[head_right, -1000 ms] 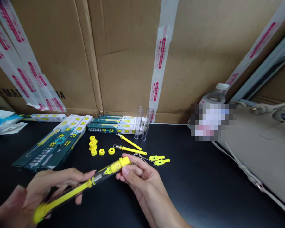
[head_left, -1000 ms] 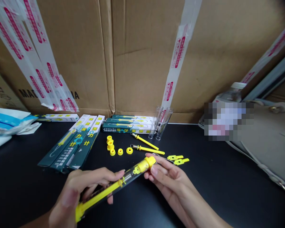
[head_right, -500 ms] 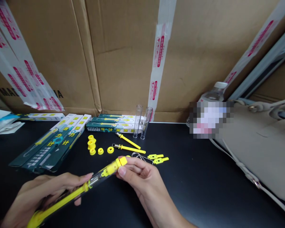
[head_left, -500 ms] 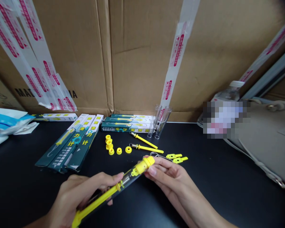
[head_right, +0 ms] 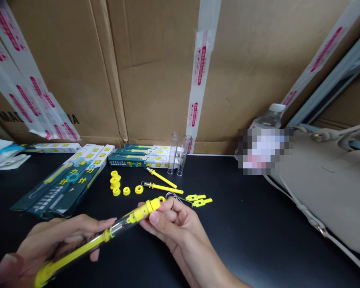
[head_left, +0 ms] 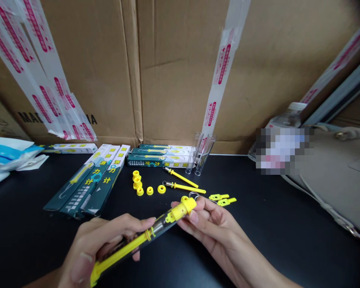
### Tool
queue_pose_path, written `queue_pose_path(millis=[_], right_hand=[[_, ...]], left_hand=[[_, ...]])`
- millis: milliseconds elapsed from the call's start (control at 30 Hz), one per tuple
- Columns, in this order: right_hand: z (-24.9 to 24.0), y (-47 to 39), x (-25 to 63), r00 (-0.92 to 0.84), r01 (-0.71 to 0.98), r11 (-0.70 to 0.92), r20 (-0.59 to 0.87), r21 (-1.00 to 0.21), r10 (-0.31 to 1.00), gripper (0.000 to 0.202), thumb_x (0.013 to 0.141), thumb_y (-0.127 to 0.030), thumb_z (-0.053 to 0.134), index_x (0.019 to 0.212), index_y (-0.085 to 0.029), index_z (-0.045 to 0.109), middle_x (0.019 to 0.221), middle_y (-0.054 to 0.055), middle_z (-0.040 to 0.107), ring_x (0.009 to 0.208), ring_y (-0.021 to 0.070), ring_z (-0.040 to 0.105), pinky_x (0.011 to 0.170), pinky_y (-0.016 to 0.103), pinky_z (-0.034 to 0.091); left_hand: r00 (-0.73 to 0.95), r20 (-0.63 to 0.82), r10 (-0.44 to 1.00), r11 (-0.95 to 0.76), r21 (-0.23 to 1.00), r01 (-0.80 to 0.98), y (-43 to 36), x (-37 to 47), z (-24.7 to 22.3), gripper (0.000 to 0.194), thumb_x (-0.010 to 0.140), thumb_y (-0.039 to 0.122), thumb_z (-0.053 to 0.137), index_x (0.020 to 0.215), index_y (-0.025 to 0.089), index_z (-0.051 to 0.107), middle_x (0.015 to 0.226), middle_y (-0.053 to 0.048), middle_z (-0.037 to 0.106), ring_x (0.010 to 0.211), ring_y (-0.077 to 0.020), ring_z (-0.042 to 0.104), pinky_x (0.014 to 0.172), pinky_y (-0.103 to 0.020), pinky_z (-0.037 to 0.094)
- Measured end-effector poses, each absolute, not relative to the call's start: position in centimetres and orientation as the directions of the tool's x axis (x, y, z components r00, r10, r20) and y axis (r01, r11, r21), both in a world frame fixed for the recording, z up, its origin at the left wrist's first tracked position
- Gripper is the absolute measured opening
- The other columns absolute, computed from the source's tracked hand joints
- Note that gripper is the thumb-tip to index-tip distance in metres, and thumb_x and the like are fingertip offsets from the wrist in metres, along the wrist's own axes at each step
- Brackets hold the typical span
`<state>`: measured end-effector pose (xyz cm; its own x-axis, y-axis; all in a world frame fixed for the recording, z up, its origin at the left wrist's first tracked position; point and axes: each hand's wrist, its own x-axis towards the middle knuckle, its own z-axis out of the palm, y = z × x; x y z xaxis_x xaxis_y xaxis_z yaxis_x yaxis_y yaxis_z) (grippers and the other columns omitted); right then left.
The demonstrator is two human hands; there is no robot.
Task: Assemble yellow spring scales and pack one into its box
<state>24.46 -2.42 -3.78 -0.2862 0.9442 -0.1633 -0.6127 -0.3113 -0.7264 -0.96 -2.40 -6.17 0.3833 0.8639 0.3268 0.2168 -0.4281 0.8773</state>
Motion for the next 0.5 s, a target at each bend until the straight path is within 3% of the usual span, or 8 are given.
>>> queue_pose_path(millis=[100, 167, 300, 433, 500], right_hand=[[-3.9, -2.4, 24.5, -0.288, -0.605, -0.319, -0.174, -0.729, 0.942, 0.029, 0.081, -0.020, 0.084, 0.108, -0.021, 0.073, 0.098, 0.003, 0.079, 0.096, 0.0130, 0.073, 0.102, 0.030, 0.052], [-4.0, -2.3, 24.5, -0.297, -0.595, -0.330, -0.181, -0.733, 0.938, 0.038, 0.081, -0.021, 0.085, 0.116, -0.020, 0.072, 0.103, 0.004, 0.078, 0.099, 0.0134, 0.072, 0.103, 0.030, 0.052], [-4.2, -2.2, 24.5, -0.300, -0.581, -0.334, -0.186, -0.743, 0.936, 0.022, 0.080, -0.021, 0.085, 0.100, -0.016, 0.076, 0.098, 0.004, 0.077, 0.098, 0.0137, 0.071, 0.102, 0.029, 0.052], [-4.1, -2.3, 24.5, -0.289, -0.600, -0.338, -0.197, -0.725, 0.937, 0.014, 0.079, -0.017, 0.086, 0.076, -0.017, 0.072, 0.083, 0.000, 0.073, 0.087, 0.0105, 0.070, 0.102, 0.029, 0.053], [-4.1, -2.3, 24.5, -0.290, -0.608, -0.337, -0.195, -0.719, 0.937, 0.015, 0.079, -0.017, 0.085, 0.075, -0.017, 0.070, 0.083, -0.001, 0.073, 0.087, 0.0103, 0.070, 0.103, 0.030, 0.052]], left_hand=[[0.396, 0.319, 0.861, -0.431, 0.872, 0.234, -2.4, -0.7, -5.3, 0.086, 0.090, 0.081, 0.020, 0.122, 0.023, 0.073, 0.057, -0.002, 0.065, 0.040, -0.0133, 0.048, 0.042, -0.024, 0.041], [0.357, 0.316, 0.879, -0.424, 0.861, 0.282, -2.6, -0.4, -4.7, 0.071, 0.097, 0.071, 0.025, 0.118, 0.026, 0.075, 0.064, -0.001, 0.070, 0.045, -0.0130, 0.054, 0.048, -0.023, 0.044], [0.243, 0.369, 0.897, -0.436, 0.827, 0.355, -3.0, 0.5, -3.9, 0.040, 0.101, 0.048, 0.044, 0.106, 0.028, 0.078, 0.074, 0.000, 0.076, 0.062, -0.0154, 0.069, 0.063, -0.023, 0.051], [0.268, 0.372, 0.889, -0.444, 0.844, 0.301, -3.0, 0.9, -3.5, 0.035, 0.101, 0.042, 0.046, 0.106, 0.027, 0.077, 0.071, 0.001, 0.076, 0.060, -0.0165, 0.069, 0.058, -0.024, 0.050], [0.288, 0.363, 0.886, -0.446, 0.835, 0.321, -2.9, 0.9, -3.4, 0.034, 0.101, 0.040, 0.045, 0.108, 0.028, 0.077, 0.069, 0.003, 0.074, 0.060, -0.0154, 0.069, 0.058, -0.023, 0.049]])
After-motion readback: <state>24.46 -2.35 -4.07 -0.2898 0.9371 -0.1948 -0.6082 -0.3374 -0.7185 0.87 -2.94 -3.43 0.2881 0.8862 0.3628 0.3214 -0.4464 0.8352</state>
